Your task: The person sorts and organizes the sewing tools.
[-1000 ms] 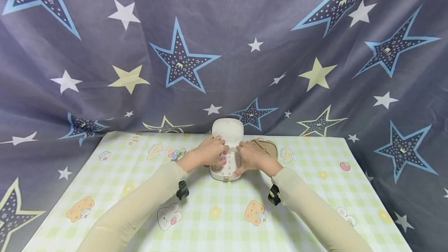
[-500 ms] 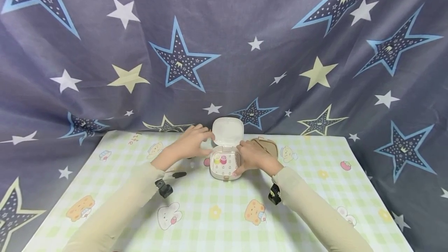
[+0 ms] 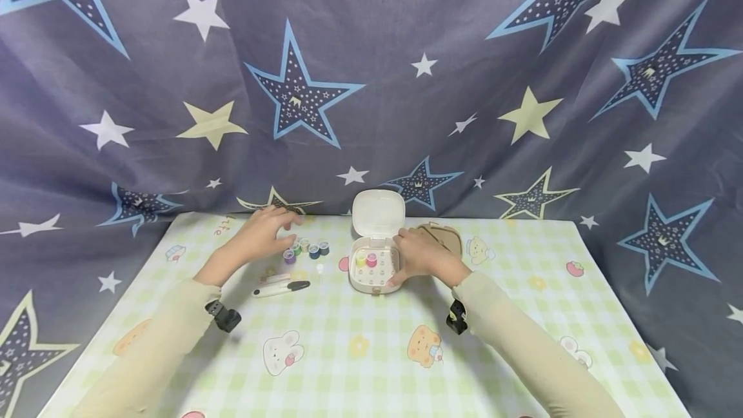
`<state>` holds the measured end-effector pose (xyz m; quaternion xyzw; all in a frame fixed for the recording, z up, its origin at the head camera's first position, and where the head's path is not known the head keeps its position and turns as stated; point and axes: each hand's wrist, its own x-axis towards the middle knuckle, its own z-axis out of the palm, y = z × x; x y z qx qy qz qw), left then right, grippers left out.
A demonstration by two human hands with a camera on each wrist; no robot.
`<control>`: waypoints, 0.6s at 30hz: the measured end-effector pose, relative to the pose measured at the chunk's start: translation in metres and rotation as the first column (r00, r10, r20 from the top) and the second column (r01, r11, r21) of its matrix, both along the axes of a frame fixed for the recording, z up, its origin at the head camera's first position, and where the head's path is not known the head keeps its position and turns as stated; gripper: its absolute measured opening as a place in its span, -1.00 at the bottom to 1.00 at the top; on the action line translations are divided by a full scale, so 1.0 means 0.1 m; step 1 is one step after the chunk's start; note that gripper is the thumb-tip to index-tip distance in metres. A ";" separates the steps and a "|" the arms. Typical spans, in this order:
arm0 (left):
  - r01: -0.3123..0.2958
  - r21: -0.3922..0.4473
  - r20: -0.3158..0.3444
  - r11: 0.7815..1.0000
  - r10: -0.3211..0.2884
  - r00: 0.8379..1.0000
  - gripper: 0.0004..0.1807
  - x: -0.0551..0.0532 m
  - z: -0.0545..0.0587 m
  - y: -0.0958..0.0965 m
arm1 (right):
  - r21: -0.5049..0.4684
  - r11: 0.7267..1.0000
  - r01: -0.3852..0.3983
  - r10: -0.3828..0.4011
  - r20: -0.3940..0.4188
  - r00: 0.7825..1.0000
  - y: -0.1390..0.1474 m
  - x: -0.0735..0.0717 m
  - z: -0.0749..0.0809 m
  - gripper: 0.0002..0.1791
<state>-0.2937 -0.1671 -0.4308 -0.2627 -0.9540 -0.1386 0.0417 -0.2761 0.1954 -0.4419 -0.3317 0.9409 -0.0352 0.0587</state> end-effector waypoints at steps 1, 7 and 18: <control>-0.005 -0.007 0.003 1.000 0.005 1.000 -0.66 0.00 -0.03 -0.05 | 0.001 1.000 0.002 -0.002 0.002 1.000 0.00 0.00 0.00 0.05; -0.024 -0.040 0.009 0.999 0.024 1.000 -0.64 0.00 -0.18 -0.25 | 0.003 1.000 0.001 -0.001 -0.001 1.000 0.00 0.00 0.00 0.05; -0.020 -0.058 -0.061 0.998 0.017 0.998 -0.67 0.01 -0.39 -0.36 | -0.024 1.000 0.002 -0.002 0.015 1.000 -0.01 0.01 0.01 0.09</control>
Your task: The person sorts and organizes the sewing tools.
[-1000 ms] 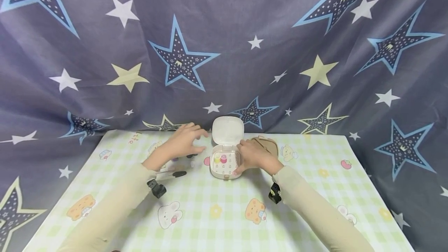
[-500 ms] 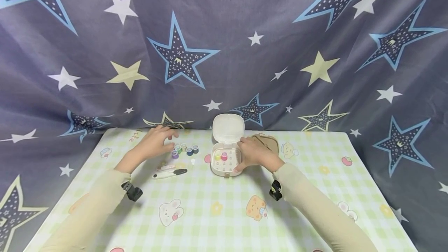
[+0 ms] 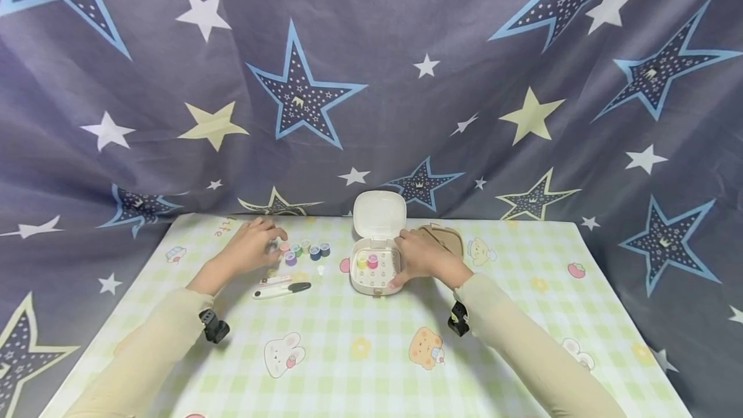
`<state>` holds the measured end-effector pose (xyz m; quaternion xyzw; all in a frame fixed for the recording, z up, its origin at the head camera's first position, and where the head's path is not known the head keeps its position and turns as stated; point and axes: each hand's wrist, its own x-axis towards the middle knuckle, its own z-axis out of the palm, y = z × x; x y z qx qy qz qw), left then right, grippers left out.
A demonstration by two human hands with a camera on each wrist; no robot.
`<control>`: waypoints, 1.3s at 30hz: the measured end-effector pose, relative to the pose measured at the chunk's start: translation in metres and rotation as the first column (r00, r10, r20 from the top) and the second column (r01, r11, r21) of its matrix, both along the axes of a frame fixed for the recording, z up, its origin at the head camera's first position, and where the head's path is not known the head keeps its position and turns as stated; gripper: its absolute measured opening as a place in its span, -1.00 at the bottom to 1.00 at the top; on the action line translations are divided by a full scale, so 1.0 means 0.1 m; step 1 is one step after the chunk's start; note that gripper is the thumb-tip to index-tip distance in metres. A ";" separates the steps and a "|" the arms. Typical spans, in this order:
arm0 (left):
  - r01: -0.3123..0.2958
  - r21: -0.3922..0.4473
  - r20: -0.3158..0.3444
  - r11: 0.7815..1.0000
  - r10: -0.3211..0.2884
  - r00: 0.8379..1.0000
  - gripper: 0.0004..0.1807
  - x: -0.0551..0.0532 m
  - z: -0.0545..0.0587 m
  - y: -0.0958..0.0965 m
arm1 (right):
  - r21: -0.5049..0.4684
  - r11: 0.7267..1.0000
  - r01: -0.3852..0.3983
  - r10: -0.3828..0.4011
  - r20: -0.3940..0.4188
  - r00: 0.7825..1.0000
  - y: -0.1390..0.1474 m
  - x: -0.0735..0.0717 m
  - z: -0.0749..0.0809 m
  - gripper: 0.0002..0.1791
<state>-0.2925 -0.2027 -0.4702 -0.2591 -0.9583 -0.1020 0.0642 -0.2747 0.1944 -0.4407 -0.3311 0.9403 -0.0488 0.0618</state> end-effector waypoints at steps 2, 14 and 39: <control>-0.001 0.004 -0.007 1.000 0.001 1.000 -0.67 -0.01 -0.01 0.00 | 0.001 1.000 0.000 0.000 -0.003 1.000 0.00 0.00 0.00 0.09; -0.014 -0.017 -0.018 1.000 0.014 1.000 -0.76 0.00 -0.05 0.00 | 0.023 1.000 0.010 -0.010 0.004 1.000 0.00 0.00 -0.01 0.13; -0.068 0.009 0.017 0.998 0.068 0.998 -0.74 0.00 -0.10 -0.07 | 0.012 1.000 0.016 -0.016 0.001 1.000 0.01 0.02 0.00 0.12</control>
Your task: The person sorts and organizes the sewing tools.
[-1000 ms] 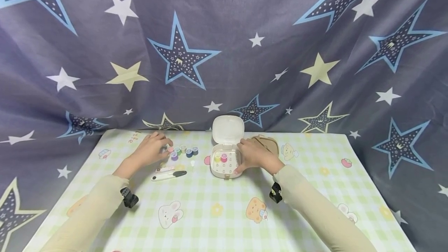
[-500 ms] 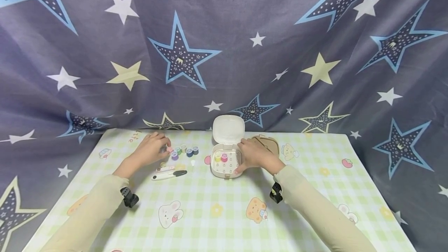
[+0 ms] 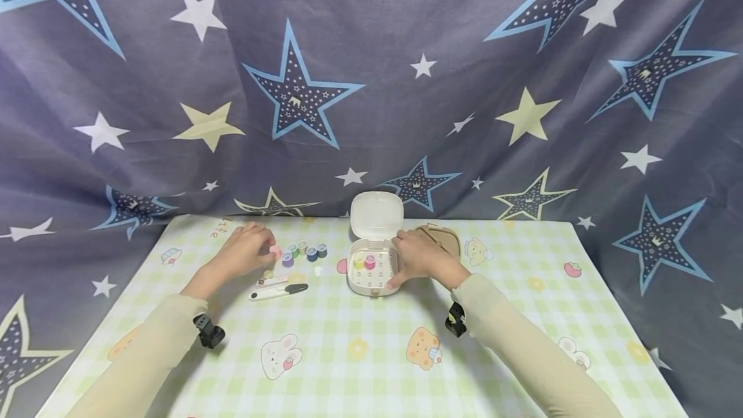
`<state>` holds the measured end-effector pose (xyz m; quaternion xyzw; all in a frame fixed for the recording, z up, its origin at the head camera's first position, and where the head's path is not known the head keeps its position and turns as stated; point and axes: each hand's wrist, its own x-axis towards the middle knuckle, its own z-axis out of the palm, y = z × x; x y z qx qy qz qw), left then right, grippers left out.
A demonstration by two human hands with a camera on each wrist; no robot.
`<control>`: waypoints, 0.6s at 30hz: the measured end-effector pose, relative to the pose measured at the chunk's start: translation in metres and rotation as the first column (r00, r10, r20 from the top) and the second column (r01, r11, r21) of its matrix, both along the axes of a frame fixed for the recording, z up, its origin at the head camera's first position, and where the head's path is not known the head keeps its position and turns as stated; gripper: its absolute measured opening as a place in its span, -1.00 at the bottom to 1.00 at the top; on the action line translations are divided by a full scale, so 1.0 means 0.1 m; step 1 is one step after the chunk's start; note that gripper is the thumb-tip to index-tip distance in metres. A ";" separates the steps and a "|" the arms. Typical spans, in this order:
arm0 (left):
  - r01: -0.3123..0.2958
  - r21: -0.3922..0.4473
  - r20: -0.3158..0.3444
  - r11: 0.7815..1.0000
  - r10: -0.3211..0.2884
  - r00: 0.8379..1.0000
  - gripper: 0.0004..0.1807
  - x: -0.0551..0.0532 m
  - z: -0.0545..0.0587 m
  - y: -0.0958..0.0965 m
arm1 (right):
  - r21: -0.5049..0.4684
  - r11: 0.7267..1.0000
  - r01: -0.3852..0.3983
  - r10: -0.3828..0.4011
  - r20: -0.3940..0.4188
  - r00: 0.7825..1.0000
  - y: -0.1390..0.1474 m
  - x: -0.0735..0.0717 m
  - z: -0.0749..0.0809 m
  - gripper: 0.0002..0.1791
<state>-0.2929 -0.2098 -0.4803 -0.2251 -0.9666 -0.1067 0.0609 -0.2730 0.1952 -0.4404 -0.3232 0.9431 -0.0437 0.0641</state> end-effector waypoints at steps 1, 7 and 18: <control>-0.001 0.008 -0.002 1.000 0.001 1.000 -0.74 0.00 0.01 -0.01 | -0.001 1.000 -0.001 0.001 0.000 1.000 0.00 0.00 0.00 0.12; -0.002 0.028 -0.042 1.000 0.003 0.999 -0.71 0.02 0.10 -0.02 | -0.003 1.000 0.000 0.000 -0.001 1.000 -0.01 0.01 0.00 0.11; 0.047 0.014 -0.103 0.999 -0.045 0.994 -0.71 0.10 0.37 0.19 | 0.002 1.000 -0.001 0.002 -0.009 1.000 -0.01 0.01 -0.01 0.10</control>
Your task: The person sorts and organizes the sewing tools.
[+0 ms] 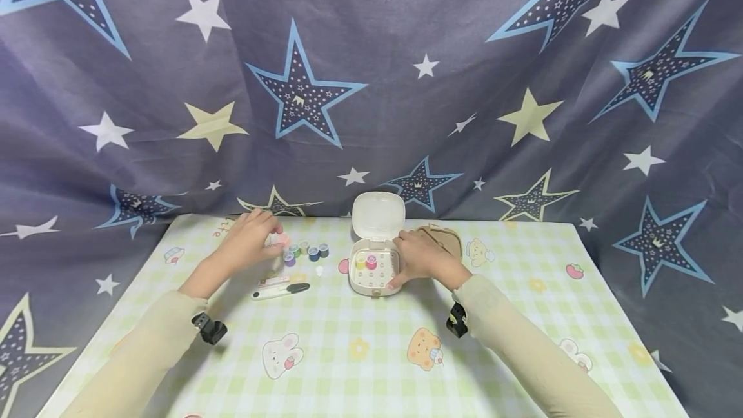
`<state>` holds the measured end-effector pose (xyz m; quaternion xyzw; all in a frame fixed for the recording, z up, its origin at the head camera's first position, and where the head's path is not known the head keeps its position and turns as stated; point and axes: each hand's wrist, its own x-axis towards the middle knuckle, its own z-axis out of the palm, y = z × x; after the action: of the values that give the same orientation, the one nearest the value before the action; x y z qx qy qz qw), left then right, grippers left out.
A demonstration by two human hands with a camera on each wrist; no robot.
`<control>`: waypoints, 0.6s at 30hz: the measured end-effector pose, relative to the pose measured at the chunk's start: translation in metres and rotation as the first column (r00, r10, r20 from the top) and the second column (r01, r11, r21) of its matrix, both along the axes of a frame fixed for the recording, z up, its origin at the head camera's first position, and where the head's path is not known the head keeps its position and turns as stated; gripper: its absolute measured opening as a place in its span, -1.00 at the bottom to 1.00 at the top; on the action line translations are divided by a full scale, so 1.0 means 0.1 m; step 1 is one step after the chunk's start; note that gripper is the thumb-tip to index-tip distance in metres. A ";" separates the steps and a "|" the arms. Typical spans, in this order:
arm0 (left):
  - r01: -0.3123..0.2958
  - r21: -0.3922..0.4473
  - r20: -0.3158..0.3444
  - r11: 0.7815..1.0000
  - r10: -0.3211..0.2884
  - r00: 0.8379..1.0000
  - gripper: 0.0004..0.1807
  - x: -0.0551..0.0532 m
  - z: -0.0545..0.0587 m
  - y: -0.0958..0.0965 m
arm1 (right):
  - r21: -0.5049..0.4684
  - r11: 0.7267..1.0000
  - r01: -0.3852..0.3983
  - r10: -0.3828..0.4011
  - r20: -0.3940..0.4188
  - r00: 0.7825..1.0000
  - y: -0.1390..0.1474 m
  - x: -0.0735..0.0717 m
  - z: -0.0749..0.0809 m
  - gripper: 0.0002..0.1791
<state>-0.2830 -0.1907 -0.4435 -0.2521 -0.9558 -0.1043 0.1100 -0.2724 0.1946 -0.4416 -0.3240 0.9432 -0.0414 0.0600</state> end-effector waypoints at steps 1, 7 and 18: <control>0.006 -0.005 -0.007 1.000 -0.006 1.000 -0.71 0.01 0.01 0.03 | -0.002 1.000 0.000 0.000 0.002 1.000 0.00 0.00 0.00 0.10; 0.052 -0.049 -0.085 0.997 -0.056 0.995 -0.67 0.03 0.01 0.15 | 0.000 1.000 0.003 -0.003 0.010 1.000 0.00 -0.01 -0.01 0.10; 0.151 -0.052 -0.185 0.987 -0.158 0.970 -0.71 0.06 0.15 0.45 | -0.004 1.000 0.001 -0.001 0.015 1.000 0.00 0.01 0.02 0.08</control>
<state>-0.2774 -0.1456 -0.4285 -0.3364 -0.9203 -0.0703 0.1870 -0.2714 0.1943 -0.4391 -0.3232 0.9429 -0.0458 0.0664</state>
